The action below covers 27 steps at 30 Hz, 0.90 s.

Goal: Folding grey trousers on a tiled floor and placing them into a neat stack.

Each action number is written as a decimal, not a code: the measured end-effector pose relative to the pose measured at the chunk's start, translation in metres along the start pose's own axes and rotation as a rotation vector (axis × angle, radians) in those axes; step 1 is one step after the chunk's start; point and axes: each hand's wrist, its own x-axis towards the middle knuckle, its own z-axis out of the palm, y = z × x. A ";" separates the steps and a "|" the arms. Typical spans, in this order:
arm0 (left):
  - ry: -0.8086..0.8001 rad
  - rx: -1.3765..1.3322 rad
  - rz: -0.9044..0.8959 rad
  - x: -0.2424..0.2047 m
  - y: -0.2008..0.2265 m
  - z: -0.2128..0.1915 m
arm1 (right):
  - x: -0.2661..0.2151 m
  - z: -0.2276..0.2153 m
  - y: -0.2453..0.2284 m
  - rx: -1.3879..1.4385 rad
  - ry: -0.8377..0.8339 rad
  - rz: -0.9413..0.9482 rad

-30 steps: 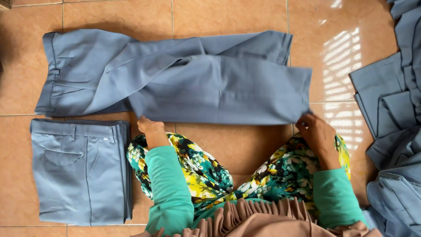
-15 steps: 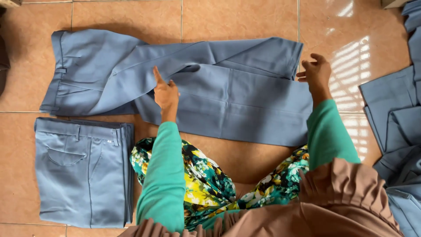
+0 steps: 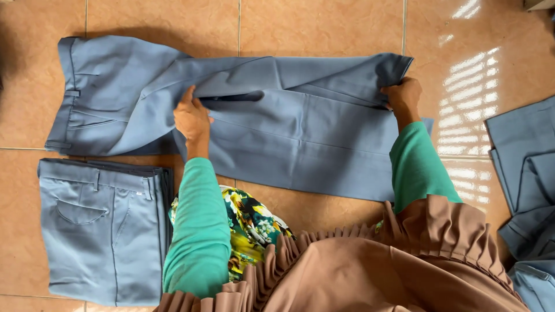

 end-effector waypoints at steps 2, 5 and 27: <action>0.076 -0.125 0.090 0.017 0.000 -0.016 | -0.005 -0.005 -0.010 0.177 0.025 -0.073; 0.214 -0.391 0.316 0.039 0.000 -0.048 | -0.037 -0.040 -0.066 0.543 0.038 -0.094; -0.419 -0.113 0.016 -0.075 -0.126 -0.043 | -0.135 -0.124 0.135 0.391 0.004 -0.078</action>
